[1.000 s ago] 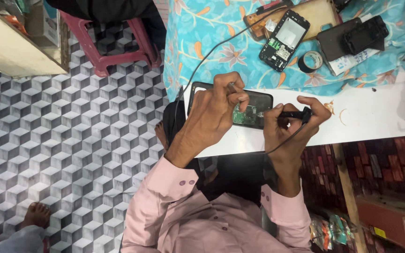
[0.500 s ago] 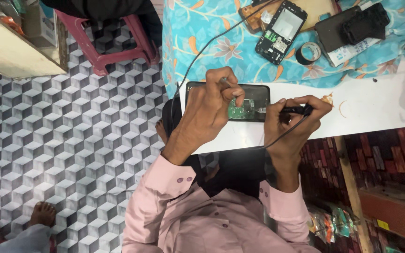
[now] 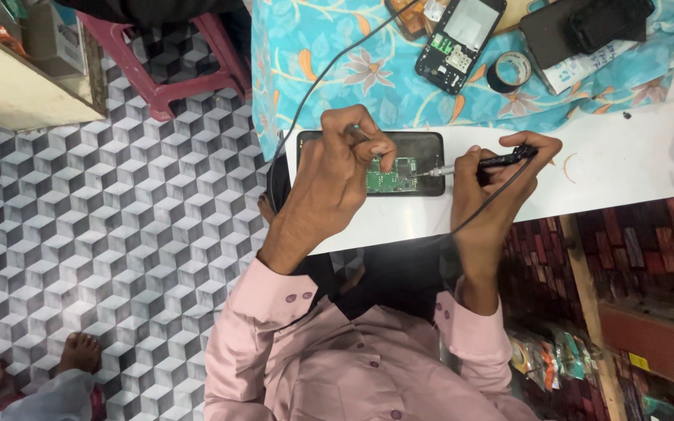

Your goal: The person uses a soldering iron and tweezers to work on a small green circuit board placed on a white surface. They repeatedly apply heat and manipulate components on the board while other electronics and tools remain on the table.

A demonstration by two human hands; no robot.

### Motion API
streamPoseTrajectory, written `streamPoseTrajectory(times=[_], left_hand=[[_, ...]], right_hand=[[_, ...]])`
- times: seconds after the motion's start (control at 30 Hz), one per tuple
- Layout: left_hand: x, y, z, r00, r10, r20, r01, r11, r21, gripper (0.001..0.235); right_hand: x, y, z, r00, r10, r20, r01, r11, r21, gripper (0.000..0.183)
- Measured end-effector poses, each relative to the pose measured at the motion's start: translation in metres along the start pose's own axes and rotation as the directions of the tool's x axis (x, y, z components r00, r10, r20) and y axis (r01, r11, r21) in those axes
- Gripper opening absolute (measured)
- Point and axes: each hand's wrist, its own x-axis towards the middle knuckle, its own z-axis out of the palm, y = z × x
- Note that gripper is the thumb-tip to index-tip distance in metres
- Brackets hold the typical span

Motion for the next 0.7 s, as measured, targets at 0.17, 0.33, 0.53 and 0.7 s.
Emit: streamPoseTrajectory(times=[0.17, 0.33, 0.53, 0.7], left_hand=[[-0.0010, -0.0003, -0.0009, 1.000, -0.001, 0.003, 0.001, 0.999, 0.036, 0.018], [0.0008, -0.0020, -0.0004, 0.999, -0.050, -0.013, 0.050, 0.998, -0.022, 0.019], [0.0006, -0.0026, -0.0021, 0.998, -0.056, -0.033, 0.057, 0.998, 0.019, 0.018], [0.0010, -0.0025, -0.0045, 0.995, -0.090, -0.032, 0.089, 0.996, -0.010, 0.017]], right_hand=[[0.0050, 0.0040, -0.0036, 0.997, 0.049, 0.055, -0.052, 0.997, 0.059, 0.031], [0.0054, 0.0055, -0.0047, 0.993, 0.099, 0.072, -0.107, 0.987, 0.118, 0.033], [0.0039, 0.0093, -0.0038, 0.997, 0.036, 0.064, -0.041, 0.996, 0.084, 0.031], [0.0052, 0.0066, -0.0030, 0.999, -0.026, 0.047, 0.025, 1.000, 0.009, 0.031]])
